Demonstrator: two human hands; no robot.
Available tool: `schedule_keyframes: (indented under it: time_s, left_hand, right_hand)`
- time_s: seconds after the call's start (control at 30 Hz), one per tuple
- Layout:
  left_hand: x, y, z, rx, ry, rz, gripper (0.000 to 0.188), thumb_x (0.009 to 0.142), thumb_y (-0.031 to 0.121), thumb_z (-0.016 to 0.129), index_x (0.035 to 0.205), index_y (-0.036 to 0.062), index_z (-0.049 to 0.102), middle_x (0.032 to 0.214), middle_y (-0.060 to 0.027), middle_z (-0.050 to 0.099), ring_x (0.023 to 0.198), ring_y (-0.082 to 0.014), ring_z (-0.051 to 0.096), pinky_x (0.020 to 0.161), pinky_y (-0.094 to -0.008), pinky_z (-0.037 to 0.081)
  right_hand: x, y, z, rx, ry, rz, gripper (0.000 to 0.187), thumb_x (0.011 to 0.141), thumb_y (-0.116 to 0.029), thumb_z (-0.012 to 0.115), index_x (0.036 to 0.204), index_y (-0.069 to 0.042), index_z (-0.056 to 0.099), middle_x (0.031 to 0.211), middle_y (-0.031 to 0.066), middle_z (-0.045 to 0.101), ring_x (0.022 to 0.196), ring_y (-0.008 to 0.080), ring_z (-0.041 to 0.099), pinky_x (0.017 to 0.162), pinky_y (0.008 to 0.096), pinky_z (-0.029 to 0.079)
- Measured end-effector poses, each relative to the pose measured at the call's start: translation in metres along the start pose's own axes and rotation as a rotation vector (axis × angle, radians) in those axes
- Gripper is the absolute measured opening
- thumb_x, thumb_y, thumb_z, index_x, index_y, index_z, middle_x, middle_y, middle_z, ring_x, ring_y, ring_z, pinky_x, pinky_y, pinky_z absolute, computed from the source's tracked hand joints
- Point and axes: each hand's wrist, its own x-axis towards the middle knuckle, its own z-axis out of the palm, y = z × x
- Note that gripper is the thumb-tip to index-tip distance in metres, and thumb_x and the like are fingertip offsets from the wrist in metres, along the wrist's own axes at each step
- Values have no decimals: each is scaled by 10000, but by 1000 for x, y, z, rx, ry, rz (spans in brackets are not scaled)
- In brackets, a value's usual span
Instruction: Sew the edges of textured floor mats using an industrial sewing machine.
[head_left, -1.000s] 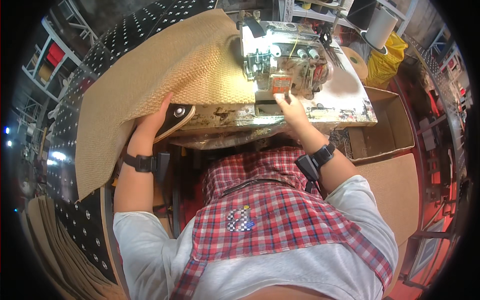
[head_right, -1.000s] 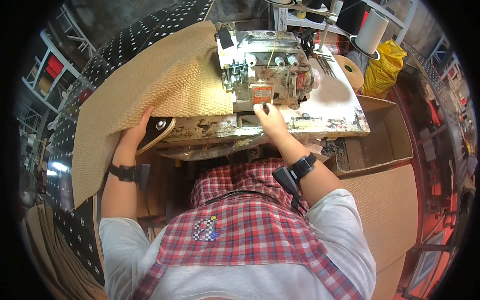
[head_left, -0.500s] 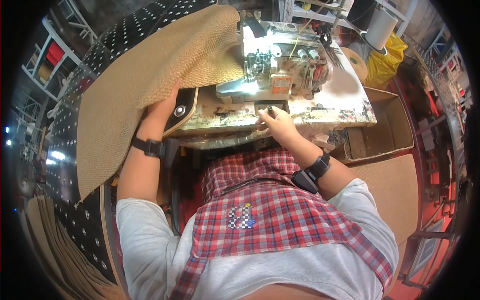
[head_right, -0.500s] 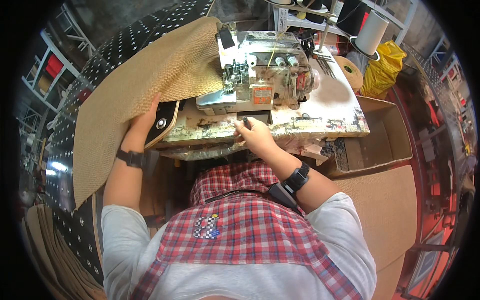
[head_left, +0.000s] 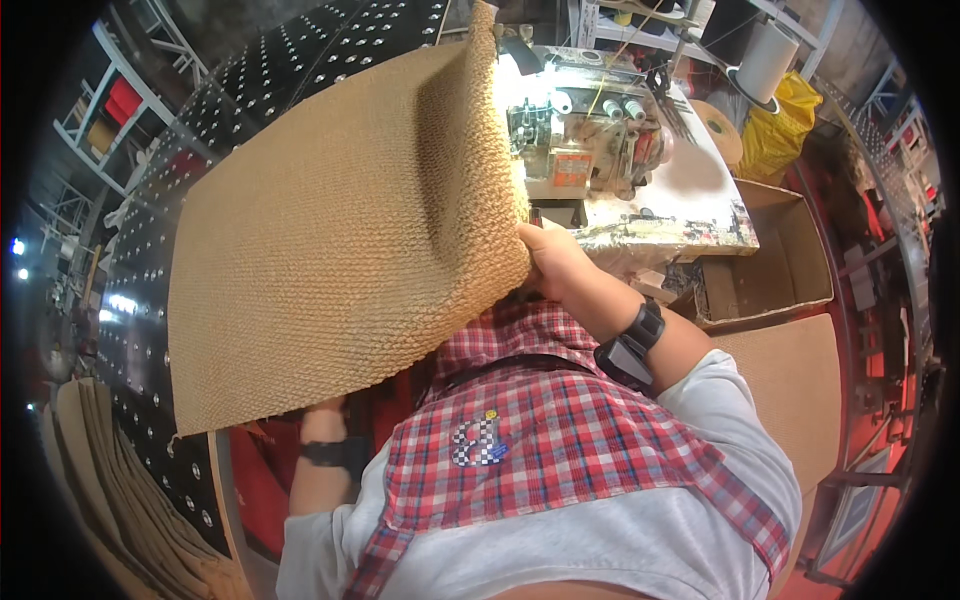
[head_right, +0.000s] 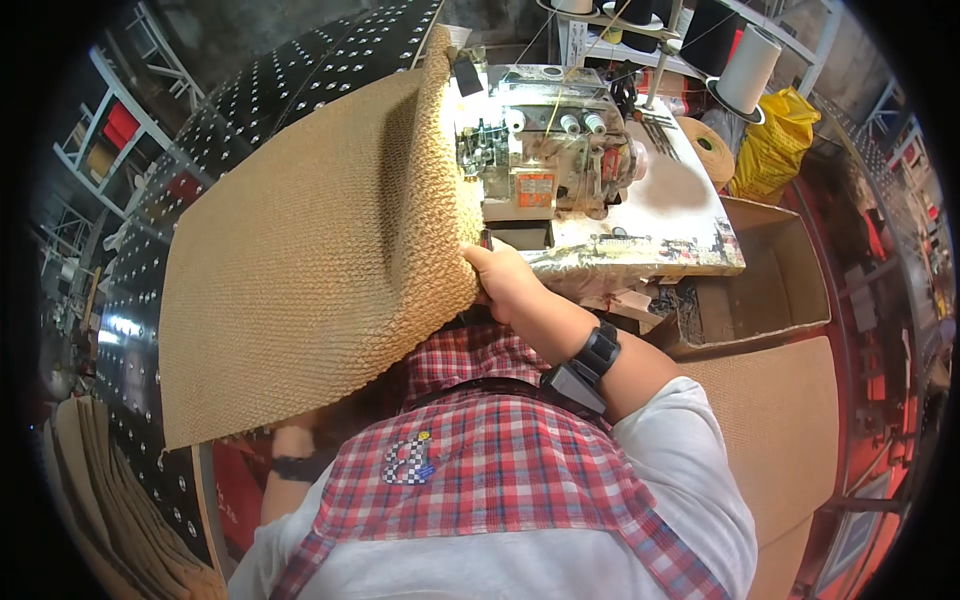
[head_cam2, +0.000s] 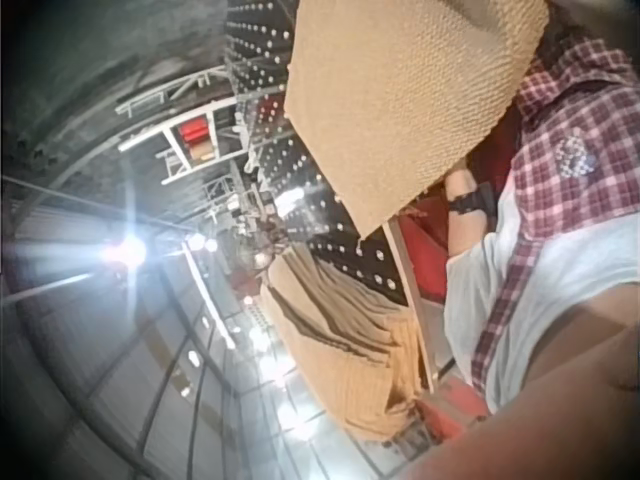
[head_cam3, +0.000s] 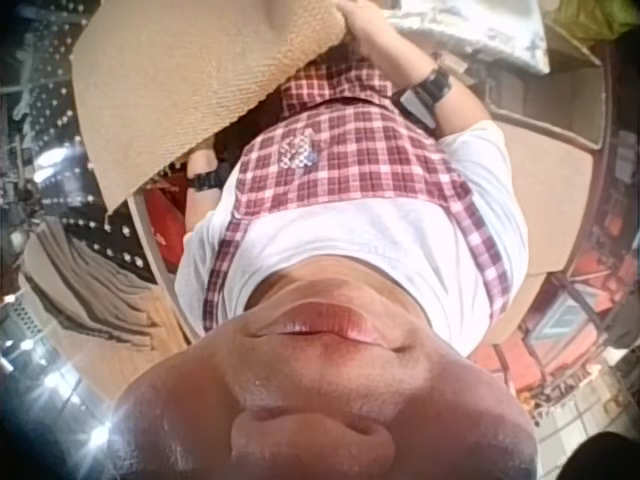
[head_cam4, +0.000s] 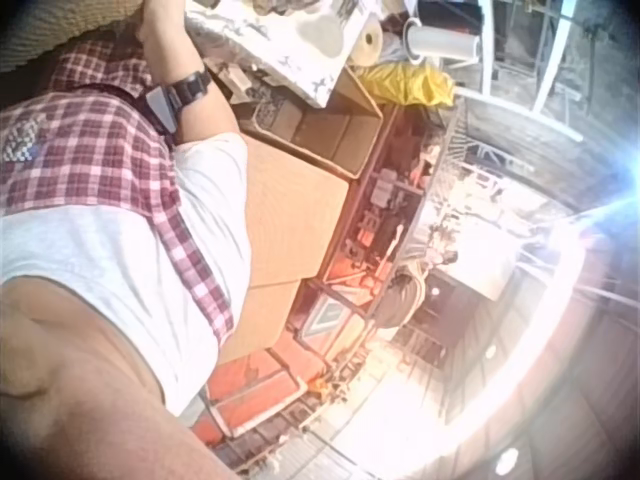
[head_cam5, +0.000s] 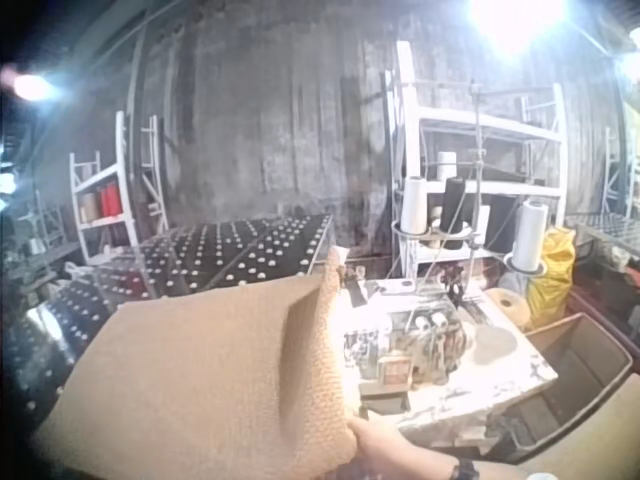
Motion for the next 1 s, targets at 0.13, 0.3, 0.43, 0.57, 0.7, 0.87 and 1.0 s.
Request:
schedule_keyframes:
  time_s: [0.13,0.3,0.43,0.57,0.7,0.87,1.0]
  left_hand:
    - [-20,0,-95,-758,347,121,449,860,297,406,1213,22,367,1178,-132,456,1062,-257,455,912,-352,352]
    - [64,83,-123,-94,880,357,484,845,306,434,1203,-13,371,1156,-142,472,1017,-268,489,878,-345,378]
    - [121,95,-154,705,1004,222,562,779,302,537,1203,-24,361,1129,-159,475,1004,-290,491,860,-346,391]
    - [130,77,-186,-328,811,10,587,736,242,587,1194,-37,351,1133,-175,459,1020,-316,473,864,-410,387]
    - [96,61,-162,-631,621,114,570,744,227,557,1202,-30,334,1171,-178,426,1050,-311,451,883,-458,359]
    - [-4,68,-77,-902,625,254,549,775,311,488,1221,31,332,1213,-111,410,1118,-283,390,930,-427,315]
    - [-59,71,-36,-951,638,362,554,795,347,474,1232,42,322,1230,-99,400,1125,-264,389,927,-409,325]
  right_hand:
    - [7,4,-7,-109,25,13,219,828,-191,462,970,-31,510,807,63,573,603,145,554,462,261,445]
    - [35,18,-14,-199,103,-19,232,835,-220,455,962,-35,512,796,64,570,583,159,553,473,283,473]
    - [33,16,-5,-115,149,-41,226,838,-234,455,934,-40,521,759,67,567,553,158,540,413,278,422]
    - [41,18,-11,-133,100,-33,208,831,-225,473,901,-40,537,742,66,567,548,157,539,410,270,409]
    - [37,11,-7,-70,121,-43,204,823,-217,489,895,-33,542,760,62,573,586,161,557,457,277,443]
    - [48,11,-24,59,89,-45,233,819,-211,502,935,-10,524,806,84,584,672,182,575,541,328,470]
    - [42,5,-17,77,60,-68,247,828,-170,495,972,30,509,849,117,582,713,198,579,612,345,485]
